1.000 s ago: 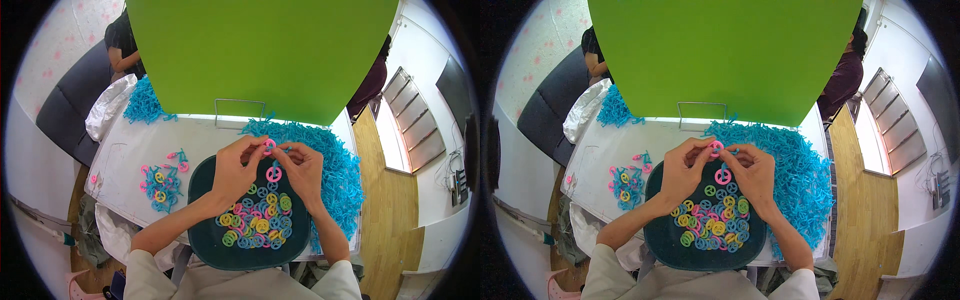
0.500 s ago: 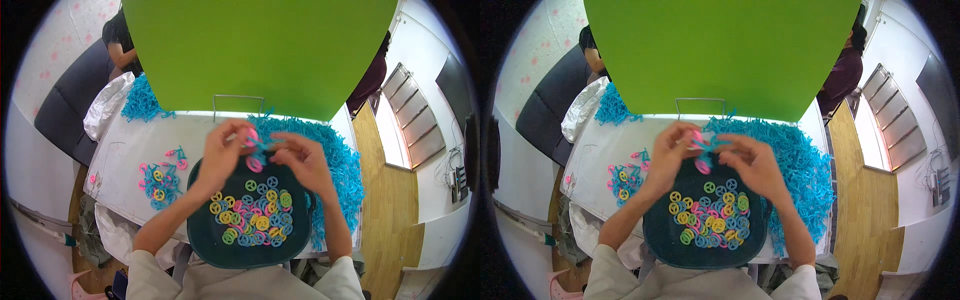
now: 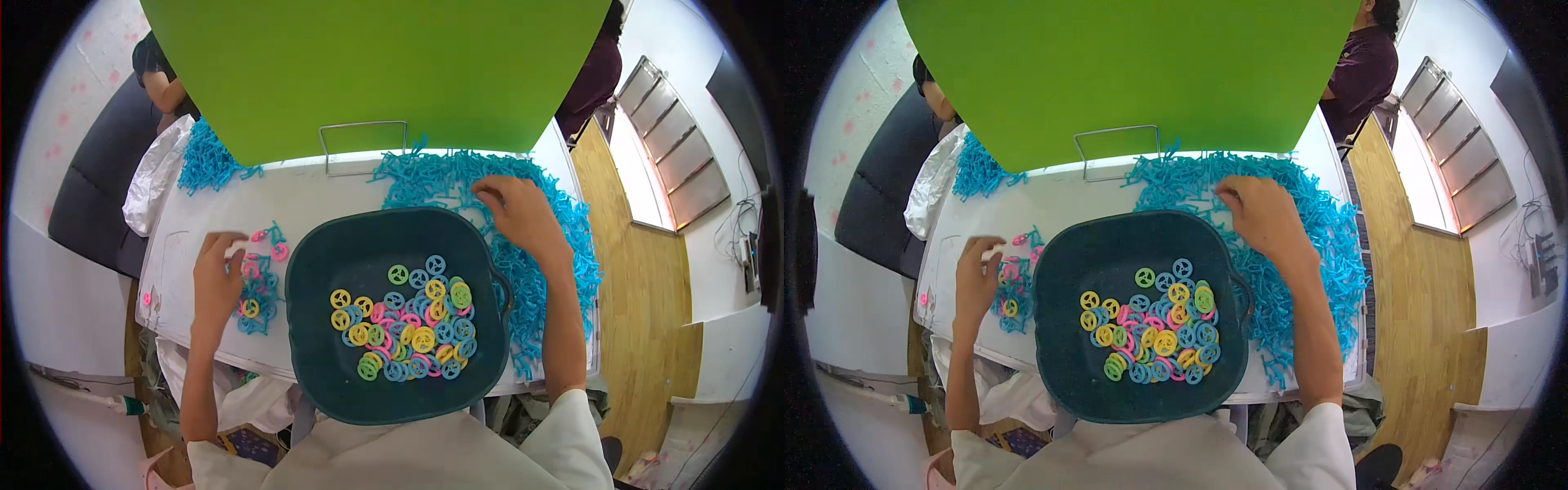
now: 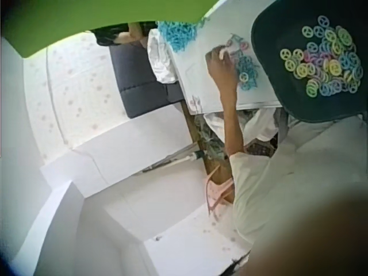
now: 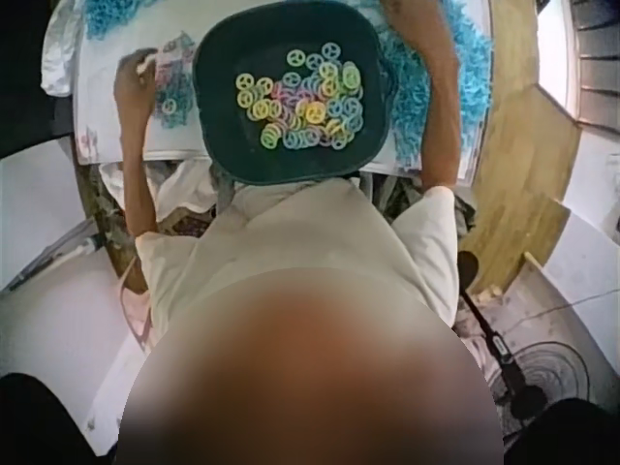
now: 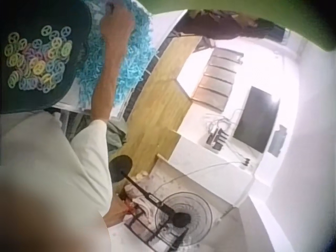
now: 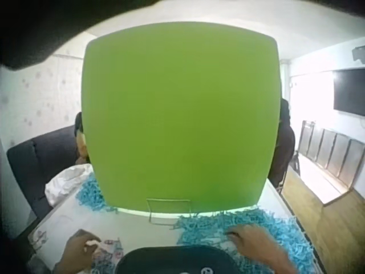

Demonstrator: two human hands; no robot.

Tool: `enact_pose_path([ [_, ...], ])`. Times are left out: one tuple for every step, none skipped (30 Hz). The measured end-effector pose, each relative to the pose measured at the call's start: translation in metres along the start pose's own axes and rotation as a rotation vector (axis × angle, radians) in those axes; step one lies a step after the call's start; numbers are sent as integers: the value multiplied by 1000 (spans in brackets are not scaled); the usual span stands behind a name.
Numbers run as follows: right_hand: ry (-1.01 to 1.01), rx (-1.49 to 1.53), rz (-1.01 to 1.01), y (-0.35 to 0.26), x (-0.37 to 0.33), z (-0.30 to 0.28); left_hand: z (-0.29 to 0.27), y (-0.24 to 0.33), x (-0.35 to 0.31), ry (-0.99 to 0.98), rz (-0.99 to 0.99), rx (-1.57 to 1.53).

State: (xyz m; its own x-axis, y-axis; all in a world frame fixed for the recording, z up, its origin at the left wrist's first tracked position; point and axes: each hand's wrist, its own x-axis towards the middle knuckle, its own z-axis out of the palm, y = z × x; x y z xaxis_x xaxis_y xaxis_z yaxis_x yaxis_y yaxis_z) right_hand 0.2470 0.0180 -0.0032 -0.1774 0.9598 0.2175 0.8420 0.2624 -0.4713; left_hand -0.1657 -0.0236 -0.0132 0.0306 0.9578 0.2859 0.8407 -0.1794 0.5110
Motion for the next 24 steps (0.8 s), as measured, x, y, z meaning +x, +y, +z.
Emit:
enact_pose_path([
  [9, 124, 6, -9, 3, 6, 2, 16, 0, 110, 23, -46],
  [4, 123, 1, -12, 3, 8, 6, 35, 0, 149, 103, -125],
  [0, 73, 26, -14, 0, 3, 10, 54, 4, 104, 170, -171],
  [-10, 31, 45, -16, -1, 3, 15, 69, 5, 61, 230, -210],
  [-11, 28, 41, -11, 1, 6, 21, 83, 5, 17, 269, -207],
  [23, -2, 33, 3, 2, 12, 29, 97, 7, -31, 318, -209],
  [59, -29, 20, 17, 3, 18, 36, 105, 8, -121, 366, -219],
  [64, -34, 18, 31, 3, 28, 44, 109, 9, -211, 413, -226],
  [55, -122, -67, 49, 1, 37, 55, 114, 10, -211, 424, -238],
  [42, -201, -163, 53, 2, 42, 64, 115, 7, -345, 511, -180],
  [45, -206, -165, 55, 4, 45, 73, 117, 5, -481, 598, -122],
  [-5, -170, -110, 52, 6, 49, 81, 118, 2, -475, 595, -120],
  [-58, -135, -56, 49, 7, 51, 90, 119, -2, -564, 608, -95],
  [-60, -137, -63, 48, 9, 51, 97, 120, -5, -653, 622, -71],
  [-102, -121, -16, 49, 11, 51, 107, 121, -5, -649, 621, -73],
  [-144, -106, 32, 49, 13, 51, 115, 122, -5, -695, 655, -46],
  [-145, -108, 29, 49, 14, 50, 120, 122, -5, -740, 689, -17],
  [-139, -97, 57, 48, 13, 49, 120, 124, -4, -742, 667, -41],
  [-133, -84, 85, 47, 13, 47, 120, 124, -2, -741, 667, -41],
  [-133, -84, 85, 46, 14, 44, 120, 124, 0, -761, 626, -37],
  [-50, 7, 95, 45, 15, 40, 121, 125, 2, -780, 586, -34],
  [34, 97, 105, 44, 17, 36, 120, 126, 2, -779, 587, -34],
  [35, 96, 104, 42, 17, 32, 119, 128, 0, -704, 552, -156],
  [103, 189, 83, 38, 19, 28, 118, 129, -2, -624, 513, -273],
])
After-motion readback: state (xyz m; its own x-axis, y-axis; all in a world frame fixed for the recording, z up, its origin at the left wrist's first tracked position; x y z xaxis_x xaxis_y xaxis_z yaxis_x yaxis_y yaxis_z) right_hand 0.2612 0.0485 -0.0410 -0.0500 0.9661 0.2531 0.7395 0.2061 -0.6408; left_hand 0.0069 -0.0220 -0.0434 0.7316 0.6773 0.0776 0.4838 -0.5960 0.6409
